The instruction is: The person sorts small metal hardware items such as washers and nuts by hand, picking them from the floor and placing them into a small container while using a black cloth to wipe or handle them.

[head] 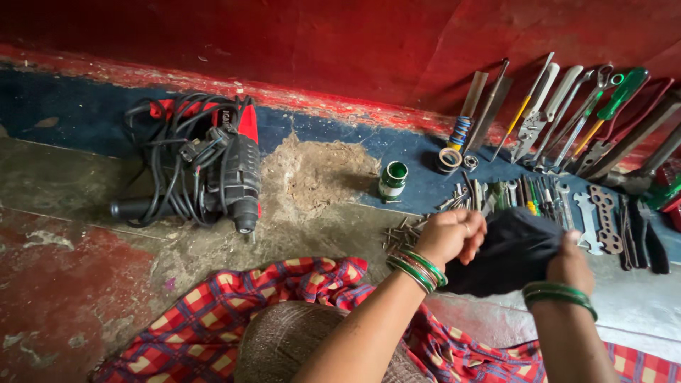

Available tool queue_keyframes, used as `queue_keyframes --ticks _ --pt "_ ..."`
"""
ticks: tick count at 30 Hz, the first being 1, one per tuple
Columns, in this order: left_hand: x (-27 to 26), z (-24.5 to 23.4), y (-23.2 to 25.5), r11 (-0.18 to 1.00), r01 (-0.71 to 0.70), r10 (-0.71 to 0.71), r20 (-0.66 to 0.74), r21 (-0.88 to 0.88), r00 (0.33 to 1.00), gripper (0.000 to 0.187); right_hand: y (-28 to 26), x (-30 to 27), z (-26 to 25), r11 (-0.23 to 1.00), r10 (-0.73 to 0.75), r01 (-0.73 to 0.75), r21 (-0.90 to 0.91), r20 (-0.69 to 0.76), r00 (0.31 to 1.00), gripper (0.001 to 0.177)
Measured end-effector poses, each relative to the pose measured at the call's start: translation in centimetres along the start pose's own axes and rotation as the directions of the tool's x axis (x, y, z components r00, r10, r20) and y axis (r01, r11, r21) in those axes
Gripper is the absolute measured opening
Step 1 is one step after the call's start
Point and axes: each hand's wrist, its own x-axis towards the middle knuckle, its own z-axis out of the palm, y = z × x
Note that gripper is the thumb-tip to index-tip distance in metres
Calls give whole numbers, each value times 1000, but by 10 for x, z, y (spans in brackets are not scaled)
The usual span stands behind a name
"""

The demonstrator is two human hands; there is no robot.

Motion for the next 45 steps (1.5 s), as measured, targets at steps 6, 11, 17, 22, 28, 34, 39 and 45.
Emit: queue_keyframes --ticks 6,11,17,22,28,34,39,45 --pt "0 -21 38 990 -144 140 -196 -7 971 23 -24 -22 -32 414 -165 -255 874 348 923 54" --pt "6 -8 22 975 -92 142 -243 204 960 13 -96 -120 -33 515 -241 -485 706 663 709 53" --pt "6 -1 16 893 -82 230 -292 443 928 15 -129 -149 0 535 -295 -475 699 681 670 32" --pt "-8 -2 30 550 -258 572 -133 794 810 14 -147 -138 7 717 -238 -305 626 632 738 32" --pt "-25 -11 77 486 -175 391 -34 856 920 9 -150 -144 8 712 -309 -256 654 619 722 35" --pt "-15 -20 69 407 -397 606 82 823 791 13 -148 -143 6 782 -271 -194 593 603 750 29" --pt "3 -23 52 488 -408 531 109 772 841 16 -151 -151 5 839 -280 -170 517 679 679 27" --pt "-3 -41 63 588 -386 450 109 711 887 16 -151 -150 7 868 -231 -234 437 775 589 28"
